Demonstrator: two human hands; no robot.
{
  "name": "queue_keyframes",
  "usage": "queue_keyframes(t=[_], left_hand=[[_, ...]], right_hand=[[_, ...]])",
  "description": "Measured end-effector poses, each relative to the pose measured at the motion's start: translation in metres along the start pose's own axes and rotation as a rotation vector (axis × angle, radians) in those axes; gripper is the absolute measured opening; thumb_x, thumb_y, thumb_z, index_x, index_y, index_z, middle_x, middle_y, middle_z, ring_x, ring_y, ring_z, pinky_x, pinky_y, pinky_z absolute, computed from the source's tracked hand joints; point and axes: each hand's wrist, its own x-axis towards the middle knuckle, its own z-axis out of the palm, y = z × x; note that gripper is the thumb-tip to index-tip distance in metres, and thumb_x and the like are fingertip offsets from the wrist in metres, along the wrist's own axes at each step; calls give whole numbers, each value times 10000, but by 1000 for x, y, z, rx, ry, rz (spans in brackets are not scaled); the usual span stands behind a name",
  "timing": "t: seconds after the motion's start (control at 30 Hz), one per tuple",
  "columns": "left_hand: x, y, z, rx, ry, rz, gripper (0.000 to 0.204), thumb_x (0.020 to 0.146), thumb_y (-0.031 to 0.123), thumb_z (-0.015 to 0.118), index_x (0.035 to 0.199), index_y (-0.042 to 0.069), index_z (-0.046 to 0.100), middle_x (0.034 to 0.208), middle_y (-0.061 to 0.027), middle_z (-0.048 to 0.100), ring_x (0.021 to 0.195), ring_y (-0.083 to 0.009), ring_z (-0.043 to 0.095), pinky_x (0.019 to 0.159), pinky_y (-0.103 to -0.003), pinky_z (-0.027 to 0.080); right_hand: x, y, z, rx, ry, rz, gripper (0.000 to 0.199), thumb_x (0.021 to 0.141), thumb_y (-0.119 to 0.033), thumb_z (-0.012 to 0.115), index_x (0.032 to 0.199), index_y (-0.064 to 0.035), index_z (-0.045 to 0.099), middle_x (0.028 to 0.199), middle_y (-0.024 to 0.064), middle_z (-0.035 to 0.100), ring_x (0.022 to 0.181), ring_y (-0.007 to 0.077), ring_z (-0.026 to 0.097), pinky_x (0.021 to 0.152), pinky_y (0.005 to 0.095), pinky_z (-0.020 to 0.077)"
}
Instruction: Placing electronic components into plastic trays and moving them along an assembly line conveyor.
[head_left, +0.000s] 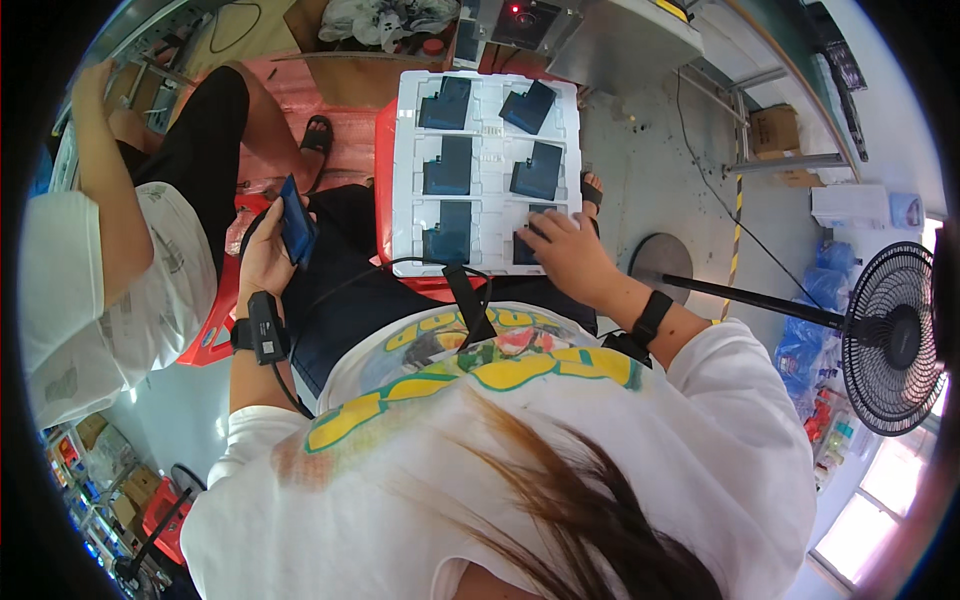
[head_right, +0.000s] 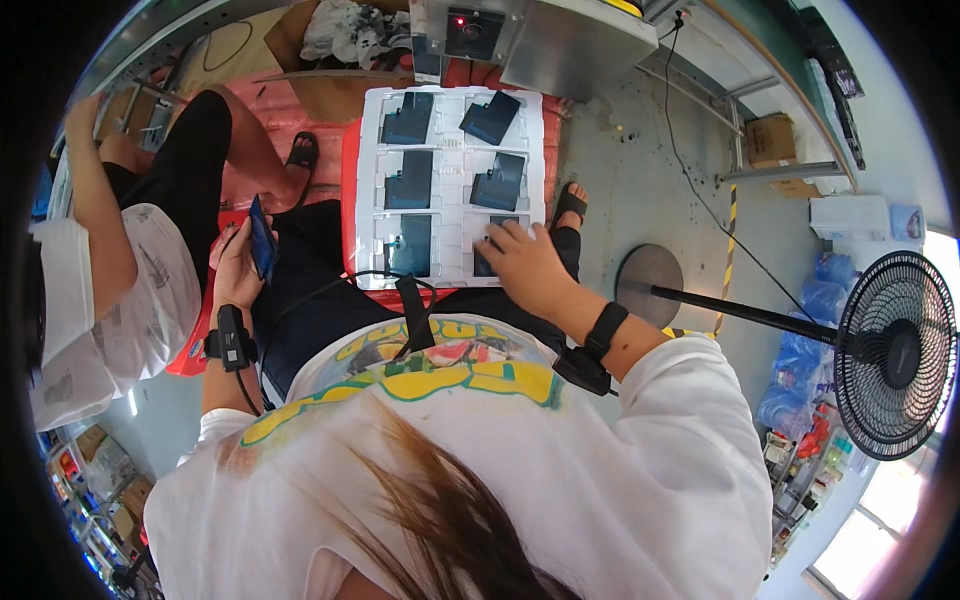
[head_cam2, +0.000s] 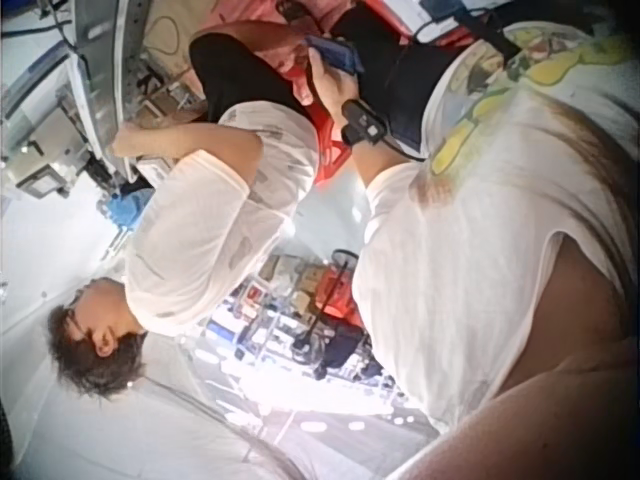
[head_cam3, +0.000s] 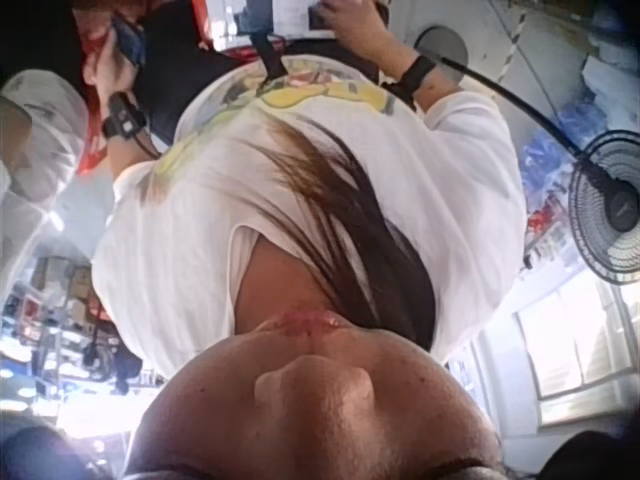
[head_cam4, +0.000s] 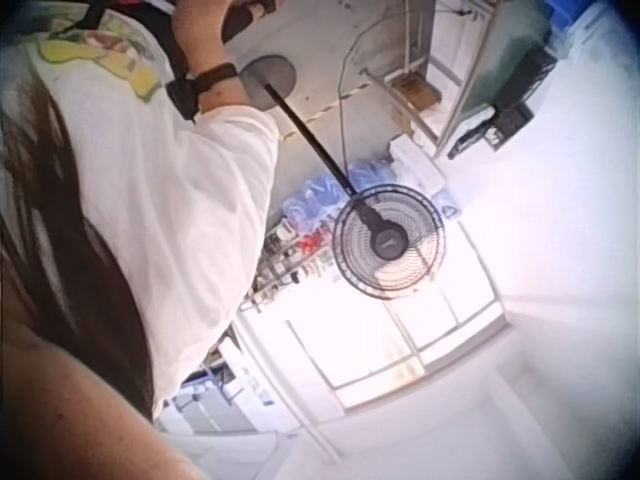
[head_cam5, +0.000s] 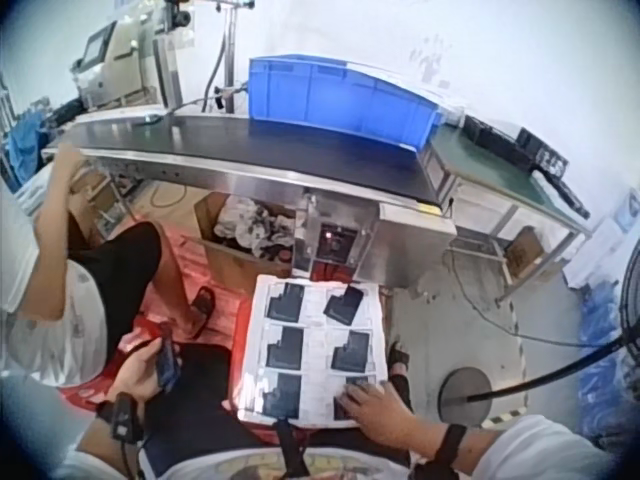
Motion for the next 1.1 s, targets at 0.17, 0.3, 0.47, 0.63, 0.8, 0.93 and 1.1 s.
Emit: queue_keyframes(t=[0.17, 0.3, 0.47, 0.63, 0.8, 0.93, 1.1], left_hand=[[6, -1, -1, -45, 37, -25, 298, 920, 181, 505, 1149, -8, 513, 1017, -135, 610, 885, -241, 619, 821, -334, 515], [7, -1, 0, -89, 16, -41, 294, 919, 185, 508, 1148, 1, 516, 997, -133, 618, 880, -242, 622, 812, -335, 516], [7, -1, 3, -102, 46, -46, 282, 925, 200, 498, 1135, 14, 524, 985, -132, 621, 863, -250, 628, 792, -344, 524], [4, 1, 8, -76, 43, -71, 271, 928, 207, 489, 1120, 18, 525, 991, -136, 621, 859, -262, 630, 782, -351, 528], [3, 1, 11, -120, 42, -78, 267, 924, 194, 499, 1112, 7, 525, 979, -140, 627, 832, -252, 638, 754, -341, 542], [6, 0, 6, -111, 49, -110, 261, 928, 210, 489, 1108, 24, 520, 988, -145, 620, 835, -267, 635, 740, -358, 540], [6, 1, 4, -119, 52, -105, 261, 926, 213, 494, 1100, 22, 518, 982, -145, 623, 823, -267, 639, 725, -354, 544]], right_hand=[[39, -12, 9, 267, 26, -172, 450, 740, -74, 590, 1183, -95, 517, 1258, 105, 471, 1151, 246, 454, 886, 447, 369], [73, -31, 12, 171, -77, -277, 512, 728, -86, 613, 1222, -90, 482, 1320, 116, 420, 1207, 238, 424, 936, 476, 357], [80, -18, 11, 214, -225, -388, 487, 759, -29, 541, 1239, -82, 477, 1346, 124, 407, 1228, 247, 410, 962, 488, 343], [116, 38, 6, 266, 211, -4, 383, 769, -118, 566, 1145, -58, 526, 1212, 129, 497, 1123, 262, 485, 806, 424, 439], [135, 76, 9, 64, 287, 289, 460, 770, -203, 605, 1189, -51, 489, 1234, 160, 484, 1117, 301, 489, 840, 438, 425], [141, 93, 12, -175, 153, 304, 531, 775, -240, 613, 1235, -39, 441, 1263, 183, 458, 1123, 316, 488, 882, 446, 413], [131, 108, 18, -396, 52, 156, 422, 790, -141, 540, 1183, 2, 484, 1255, 199, 479, 1155, 312, 482, 940, 405, 396]])
